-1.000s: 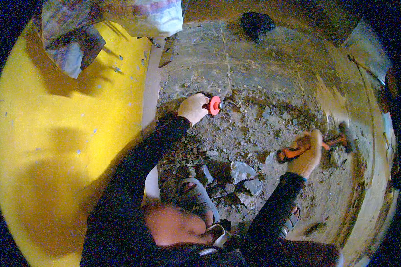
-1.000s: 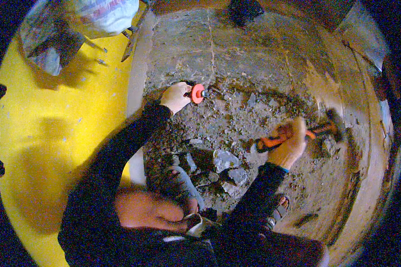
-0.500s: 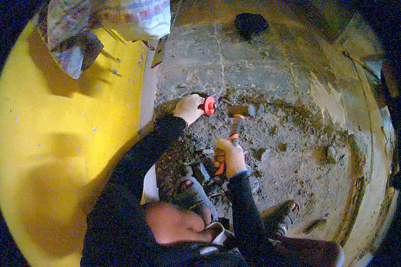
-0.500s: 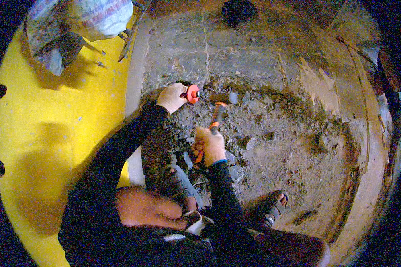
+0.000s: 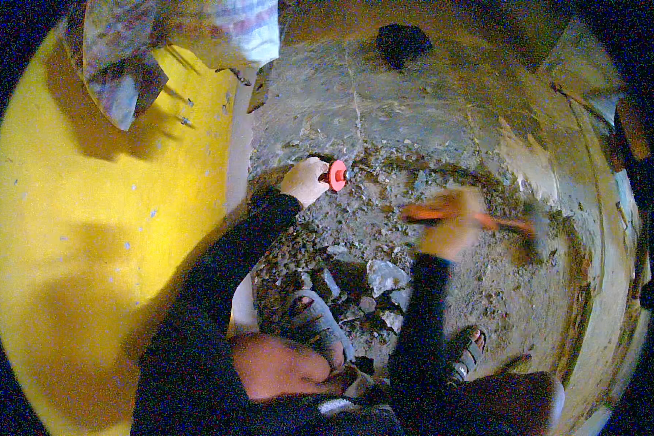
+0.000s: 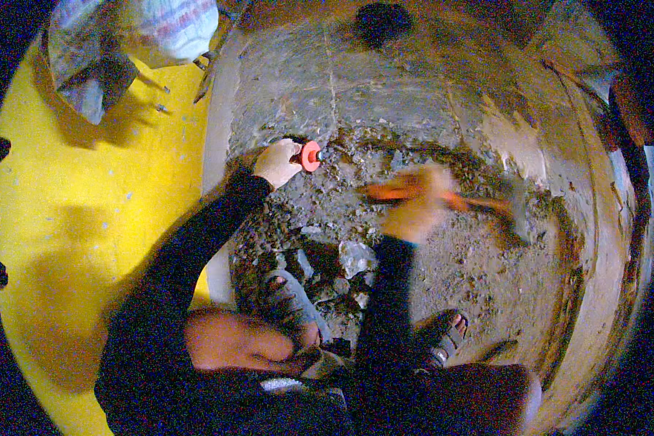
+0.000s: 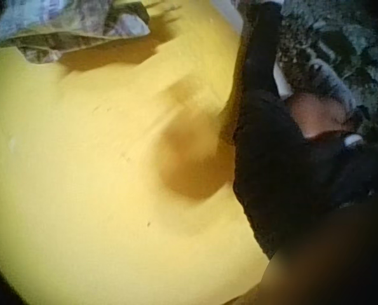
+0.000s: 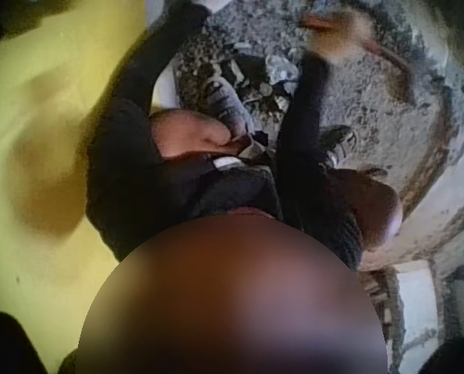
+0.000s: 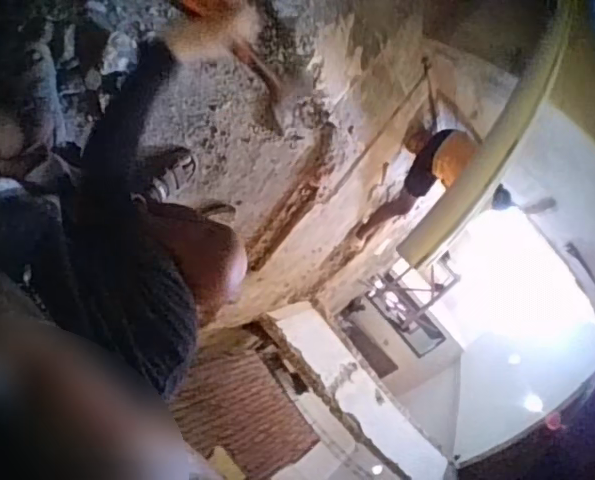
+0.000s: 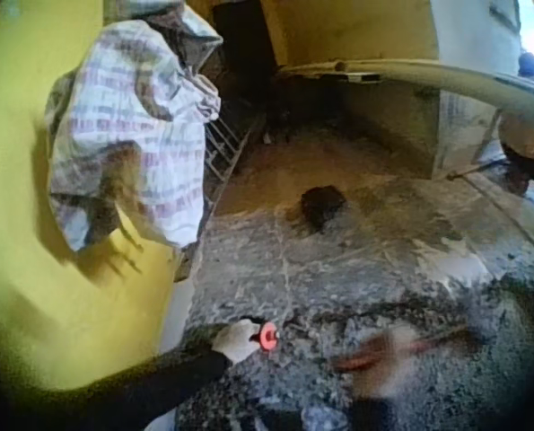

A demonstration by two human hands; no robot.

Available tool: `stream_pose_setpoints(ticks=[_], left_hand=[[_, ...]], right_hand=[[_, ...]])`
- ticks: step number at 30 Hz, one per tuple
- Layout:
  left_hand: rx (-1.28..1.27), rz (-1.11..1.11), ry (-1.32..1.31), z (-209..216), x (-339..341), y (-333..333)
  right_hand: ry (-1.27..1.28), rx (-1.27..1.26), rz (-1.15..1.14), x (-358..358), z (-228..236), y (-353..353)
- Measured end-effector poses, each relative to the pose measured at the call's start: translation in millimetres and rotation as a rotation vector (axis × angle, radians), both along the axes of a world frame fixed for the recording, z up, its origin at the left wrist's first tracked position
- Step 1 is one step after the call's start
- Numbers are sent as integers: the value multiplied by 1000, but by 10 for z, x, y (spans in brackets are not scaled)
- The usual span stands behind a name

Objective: The person uses a hammer and chisel to break and remove floor tiles. They repeatedly strike the chisel with the hammer to chip away at the tiles and clear debris from the work area.

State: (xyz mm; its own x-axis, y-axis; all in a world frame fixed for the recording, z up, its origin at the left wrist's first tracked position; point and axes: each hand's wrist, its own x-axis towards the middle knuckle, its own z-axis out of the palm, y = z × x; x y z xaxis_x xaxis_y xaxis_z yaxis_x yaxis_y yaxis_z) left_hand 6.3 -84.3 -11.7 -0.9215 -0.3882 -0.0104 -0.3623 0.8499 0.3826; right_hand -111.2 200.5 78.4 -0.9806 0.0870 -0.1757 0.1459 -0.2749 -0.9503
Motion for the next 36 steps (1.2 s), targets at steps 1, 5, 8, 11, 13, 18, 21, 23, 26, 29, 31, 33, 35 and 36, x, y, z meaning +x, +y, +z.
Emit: stream_pose_setpoints(ticks=[1,5,8,11,13,18,21,23,26,29,31,33,35,36], left_hand=[[-16,-13,-20,5,0,10],[10,-13,-57,61,-22,59],[-48,2,-33,123,-32,90],[-54,-36,-6,150,-20,125],[12,-41,18,158,11,132],[-5,-35,-39,123,43,47],[16,-30,-21,74,31,8],[-1,-39,-18,45,14,-4],[-28,-67,-29,10,-42,-21],[29,-13,-78,11,-88,-52],[-28,-30,-26,24,-92,-51],[-20,5,-99,19,-60,-3],[-58,-30,14,16,-43,40],[-75,-35,33,19,-14,59]], right_hand=[[-287,-148,214,324,-180,-268],[-556,-4,927,1147,-827,-596],[-811,-425,956,1133,-830,-358],[-742,-512,830,886,-453,-140],[-598,-192,623,641,-146,25],[-184,-358,262,-84,446,610],[-126,-492,114,-342,514,550],[-9,-697,139,-199,341,222],[-391,25,173,654,-280,-526],[-915,-483,829,1292,-821,-659],[-905,-530,804,1411,-939,-581],[-961,-451,790,1265,-859,-384],[-1021,-473,763,993,-637,-203],[-938,-499,635,851,-513,-150]])
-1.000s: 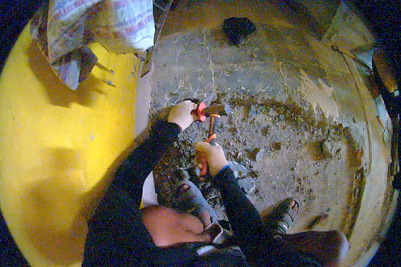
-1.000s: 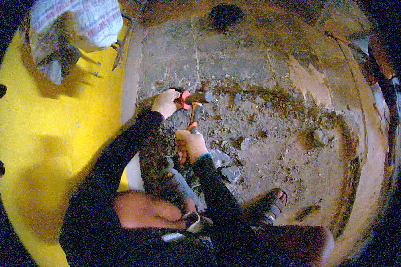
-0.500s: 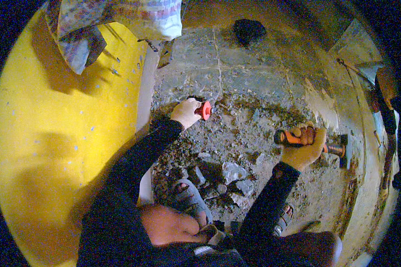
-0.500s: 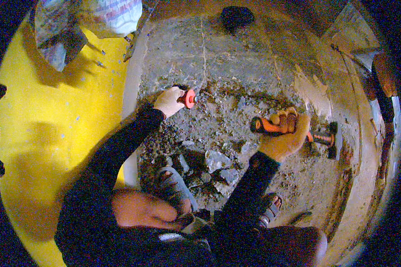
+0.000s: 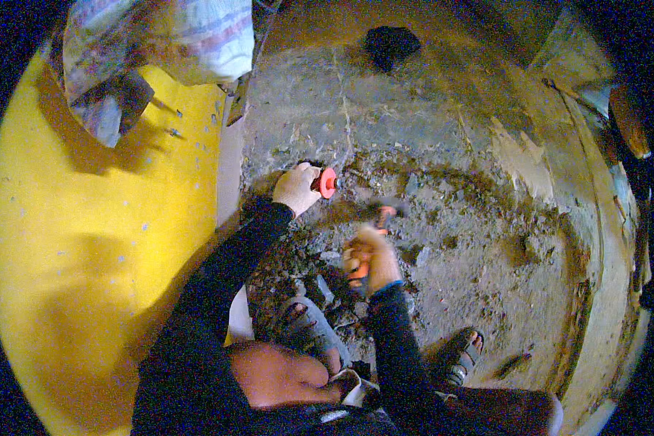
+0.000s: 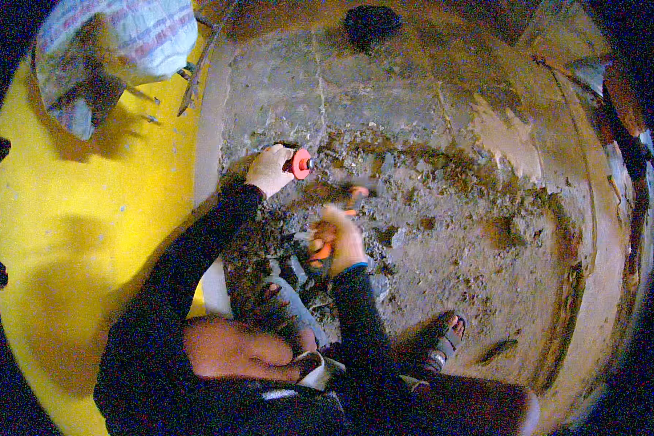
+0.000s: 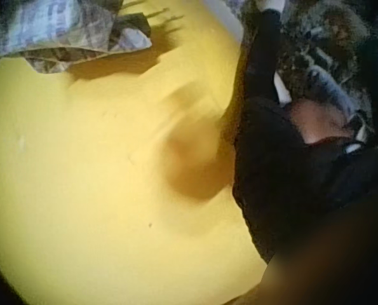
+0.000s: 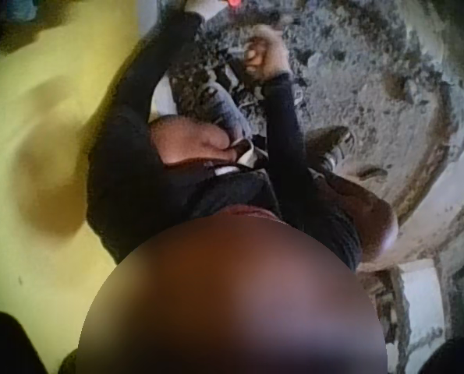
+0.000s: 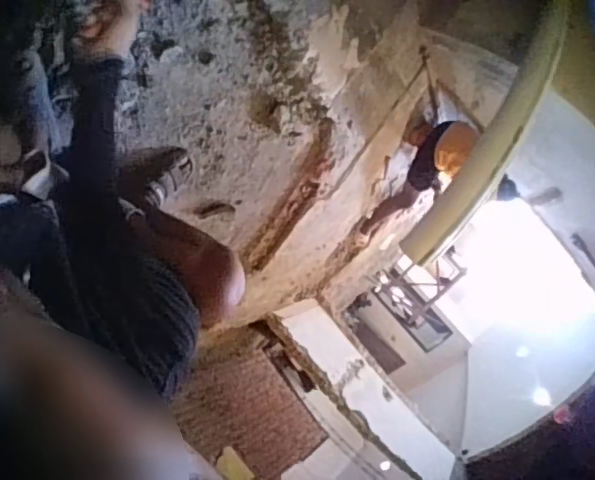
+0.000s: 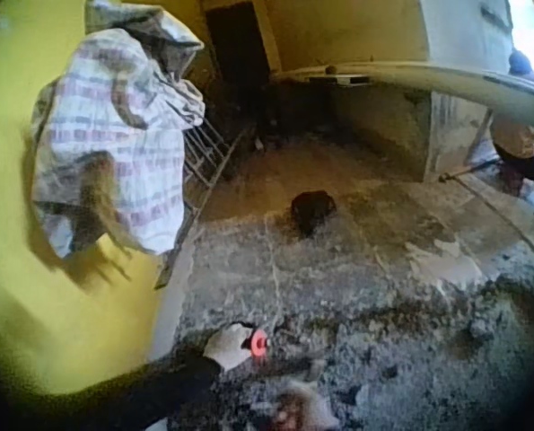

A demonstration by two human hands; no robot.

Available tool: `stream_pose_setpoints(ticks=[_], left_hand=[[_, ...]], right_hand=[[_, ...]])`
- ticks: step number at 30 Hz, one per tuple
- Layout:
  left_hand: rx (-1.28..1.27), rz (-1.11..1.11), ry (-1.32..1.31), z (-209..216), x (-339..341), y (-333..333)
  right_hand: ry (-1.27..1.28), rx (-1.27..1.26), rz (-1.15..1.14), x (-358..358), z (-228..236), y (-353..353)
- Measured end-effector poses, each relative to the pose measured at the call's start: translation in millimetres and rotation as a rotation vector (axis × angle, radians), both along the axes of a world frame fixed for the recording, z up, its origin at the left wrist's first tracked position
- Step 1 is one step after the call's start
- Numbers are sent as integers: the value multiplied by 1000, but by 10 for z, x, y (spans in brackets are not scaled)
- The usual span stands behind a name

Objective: The person uses a hammer and chisel to break and remove floor tiles. They repeatedly strike the chisel with the hammer to chip away at the tiles and clear debris from the work area.

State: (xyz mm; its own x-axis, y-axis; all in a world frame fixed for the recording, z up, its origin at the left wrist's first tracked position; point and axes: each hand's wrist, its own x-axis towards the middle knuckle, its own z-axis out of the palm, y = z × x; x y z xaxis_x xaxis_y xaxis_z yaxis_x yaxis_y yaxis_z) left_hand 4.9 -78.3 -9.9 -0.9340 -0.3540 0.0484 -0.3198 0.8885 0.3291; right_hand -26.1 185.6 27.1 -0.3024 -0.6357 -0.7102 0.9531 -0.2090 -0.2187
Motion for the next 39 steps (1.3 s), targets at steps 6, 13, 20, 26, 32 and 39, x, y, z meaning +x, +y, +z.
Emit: stream_pose_setpoints(ticks=[6,13,20,26,32,39], left_hand=[[-5,-18,-76,-16,29,-67],[45,-2,-45,-43,55,-95],[9,-43,-144,160,7,-41],[44,-51,-164,187,48,-37],[131,-103,-132,78,110,-197],[115,-81,-171,-20,37,-225]], right_hand=[[552,92,-391,-819,647,712],[644,118,-690,-593,488,-64],[40,-30,117,522,-128,-354],[145,6,-241,-226,156,182],[586,26,-870,-1106,628,1029],[373,197,-497,-234,240,-223]])
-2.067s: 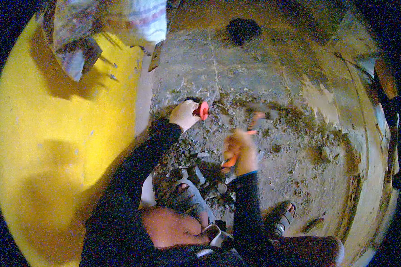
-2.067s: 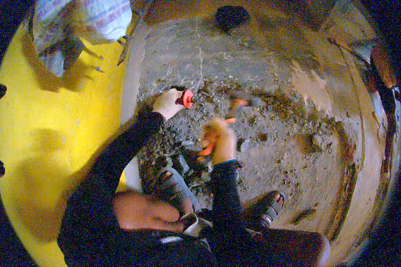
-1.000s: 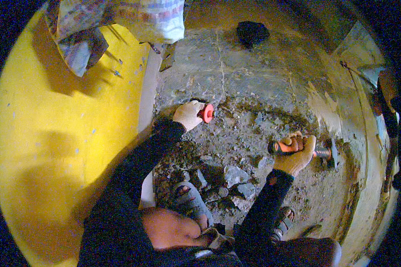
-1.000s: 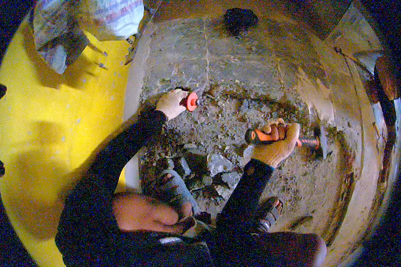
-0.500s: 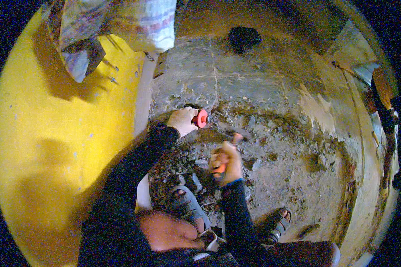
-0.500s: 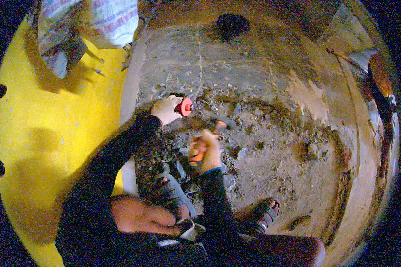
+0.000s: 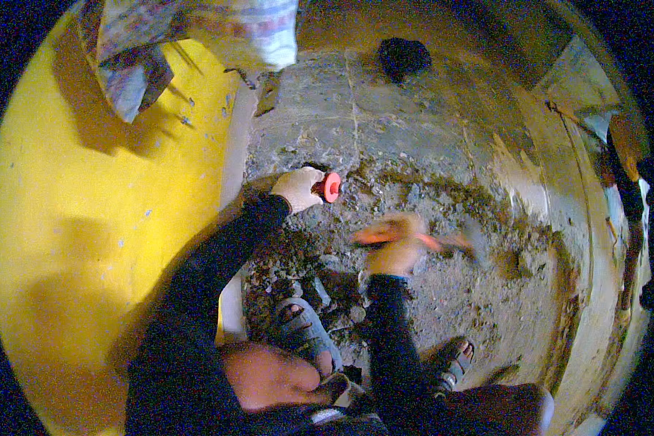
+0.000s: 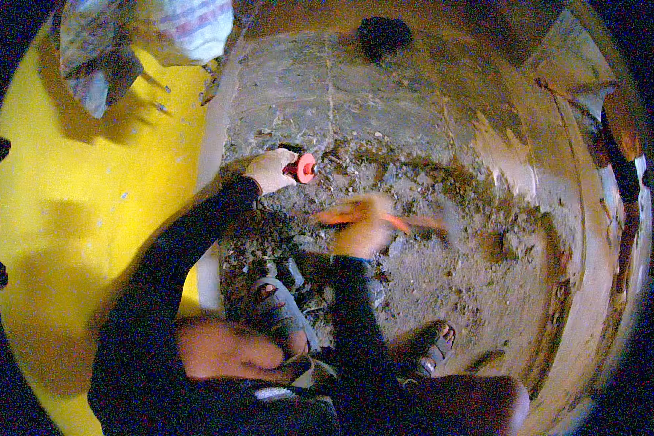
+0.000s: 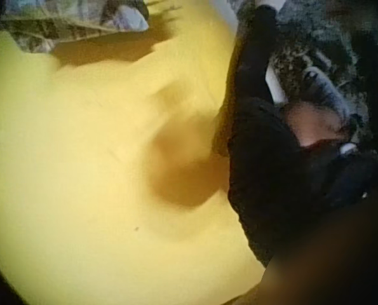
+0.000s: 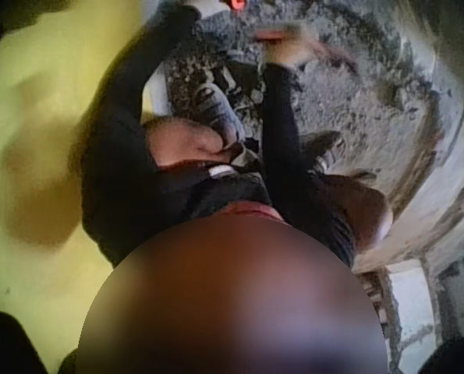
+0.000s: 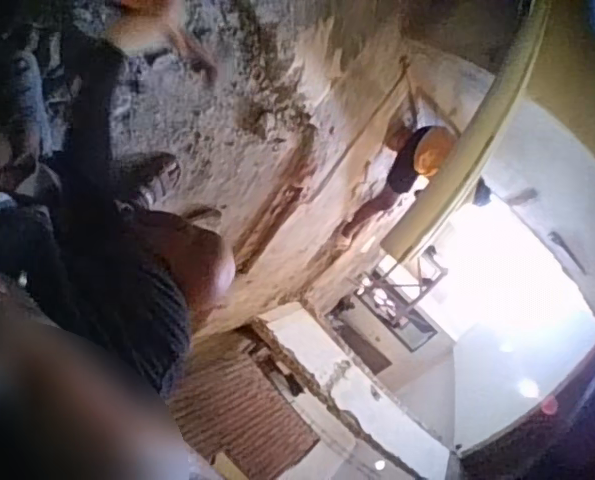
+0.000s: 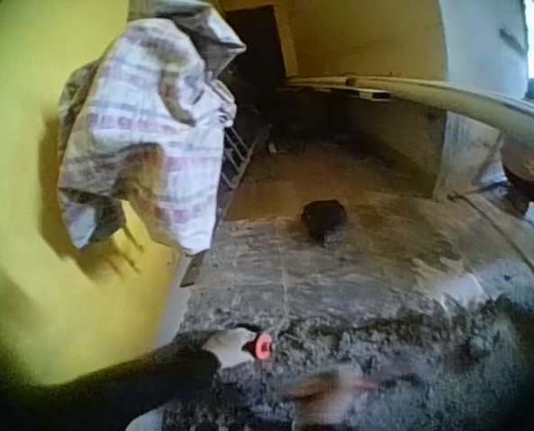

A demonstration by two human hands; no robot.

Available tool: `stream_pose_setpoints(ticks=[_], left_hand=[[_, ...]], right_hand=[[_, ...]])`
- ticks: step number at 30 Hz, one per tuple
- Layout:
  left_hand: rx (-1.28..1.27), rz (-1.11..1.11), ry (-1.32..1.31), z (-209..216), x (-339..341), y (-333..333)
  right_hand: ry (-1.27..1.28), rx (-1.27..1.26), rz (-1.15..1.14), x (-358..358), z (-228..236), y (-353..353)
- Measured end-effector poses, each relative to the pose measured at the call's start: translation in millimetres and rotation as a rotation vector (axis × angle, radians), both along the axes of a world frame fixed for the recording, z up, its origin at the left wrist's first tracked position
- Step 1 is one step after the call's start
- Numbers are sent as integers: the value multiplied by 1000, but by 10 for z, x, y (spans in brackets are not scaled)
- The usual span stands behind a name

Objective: The person uses a hammer and chisel to break and remove floor tiles. They repeatedly strike the chisel with the hammer to chip away at the tiles and clear debris from the work area.

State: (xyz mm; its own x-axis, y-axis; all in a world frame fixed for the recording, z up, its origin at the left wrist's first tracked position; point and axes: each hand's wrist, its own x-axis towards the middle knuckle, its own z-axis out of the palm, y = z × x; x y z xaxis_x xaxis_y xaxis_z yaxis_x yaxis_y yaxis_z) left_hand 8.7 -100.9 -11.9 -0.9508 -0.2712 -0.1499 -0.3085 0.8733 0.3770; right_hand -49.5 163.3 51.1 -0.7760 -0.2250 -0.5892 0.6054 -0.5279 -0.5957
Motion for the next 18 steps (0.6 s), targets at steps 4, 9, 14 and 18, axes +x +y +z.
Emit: stream_pose_setpoints(ticks=[4,9,14,18], left_hand=[[57,22,29,48,-103,31],[-93,51,-47,118,-87,120],[-55,57,-35,92,-4,124],[32,-7,-30,33,25,-24]], right_hand=[[-266,-127,606,764,-296,-333],[-103,-308,383,320,-234,252],[141,46,-18,-562,20,1045],[242,-129,-503,-1123,306,1604]])
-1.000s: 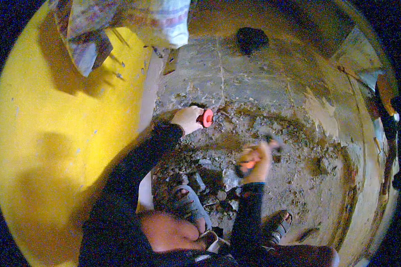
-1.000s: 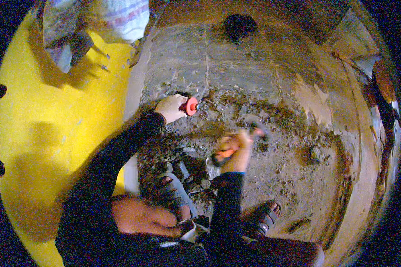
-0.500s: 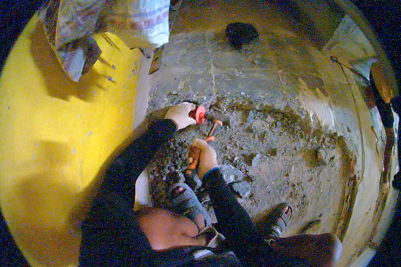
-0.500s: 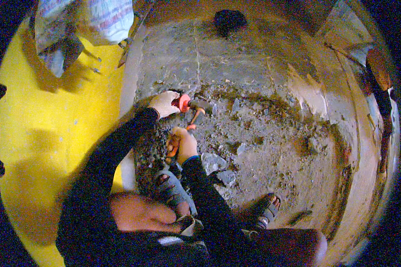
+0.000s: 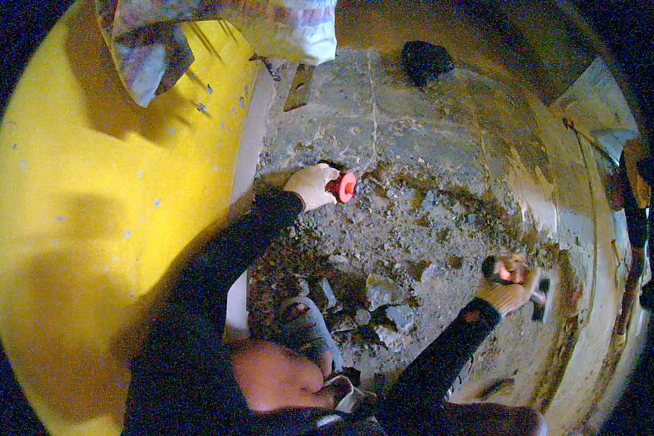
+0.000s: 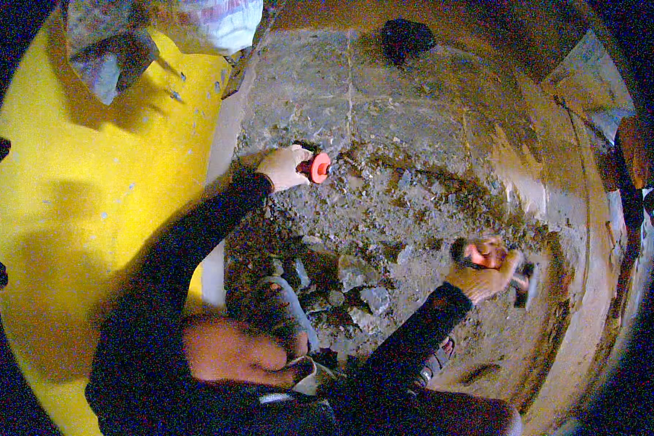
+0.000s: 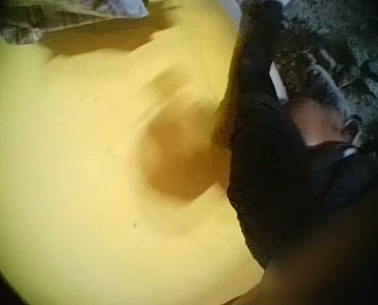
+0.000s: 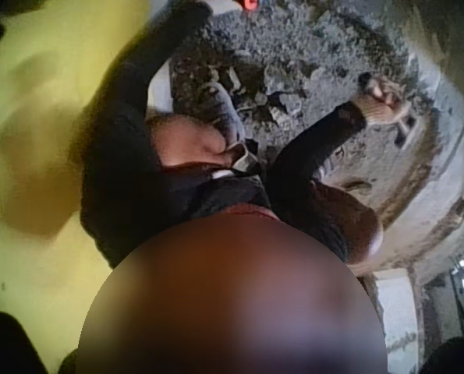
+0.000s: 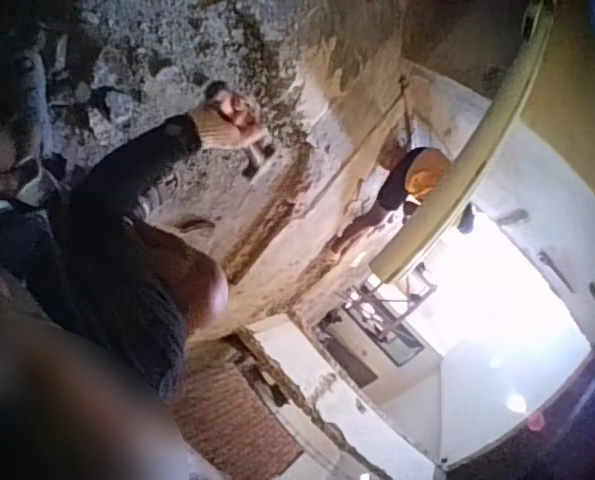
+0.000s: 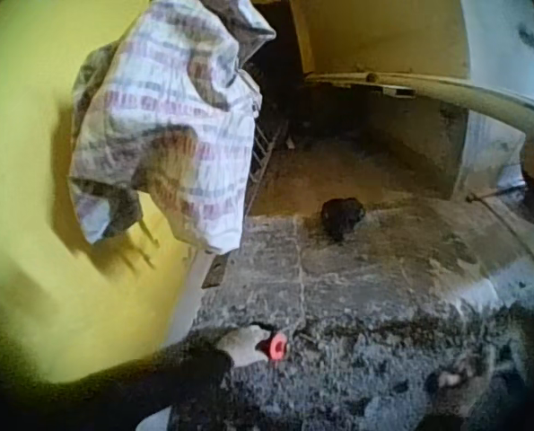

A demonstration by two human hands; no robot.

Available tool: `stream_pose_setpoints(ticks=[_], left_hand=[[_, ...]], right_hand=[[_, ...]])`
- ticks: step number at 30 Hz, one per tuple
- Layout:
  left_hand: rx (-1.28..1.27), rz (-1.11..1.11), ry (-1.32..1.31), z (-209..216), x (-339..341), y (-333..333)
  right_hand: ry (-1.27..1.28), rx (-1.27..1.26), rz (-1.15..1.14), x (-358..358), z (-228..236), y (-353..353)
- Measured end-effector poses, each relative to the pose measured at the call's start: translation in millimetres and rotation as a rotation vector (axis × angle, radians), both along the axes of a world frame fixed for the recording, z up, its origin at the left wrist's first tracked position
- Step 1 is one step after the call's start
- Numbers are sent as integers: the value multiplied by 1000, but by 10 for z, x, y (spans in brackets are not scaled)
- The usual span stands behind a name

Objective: The person uses a hammer and chisel to break and remove floor tiles. They repeatedly strike the chisel with the hammer to chip away at the tiles and clear debris from the work area.

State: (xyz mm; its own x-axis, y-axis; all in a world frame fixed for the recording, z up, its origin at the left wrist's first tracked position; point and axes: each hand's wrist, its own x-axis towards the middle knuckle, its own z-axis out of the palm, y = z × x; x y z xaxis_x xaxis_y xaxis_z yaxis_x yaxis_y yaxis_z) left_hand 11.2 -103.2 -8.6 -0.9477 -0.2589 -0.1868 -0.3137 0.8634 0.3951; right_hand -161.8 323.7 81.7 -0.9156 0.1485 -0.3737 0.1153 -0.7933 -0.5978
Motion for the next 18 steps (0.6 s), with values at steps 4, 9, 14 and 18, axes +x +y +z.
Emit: stream_pose_setpoints(ticks=[4,9,14,18], left_hand=[[68,52,8,-30,21,-59],[58,75,-12,46,-75,-59],[60,86,-86,115,-120,0],[-78,79,142,24,-12,152]], right_hand=[[179,264,9,258,-148,-701],[-413,156,1290,1668,-810,-1844],[-530,-18,1207,1700,-649,-1484],[-359,174,888,1098,-270,-1138]])
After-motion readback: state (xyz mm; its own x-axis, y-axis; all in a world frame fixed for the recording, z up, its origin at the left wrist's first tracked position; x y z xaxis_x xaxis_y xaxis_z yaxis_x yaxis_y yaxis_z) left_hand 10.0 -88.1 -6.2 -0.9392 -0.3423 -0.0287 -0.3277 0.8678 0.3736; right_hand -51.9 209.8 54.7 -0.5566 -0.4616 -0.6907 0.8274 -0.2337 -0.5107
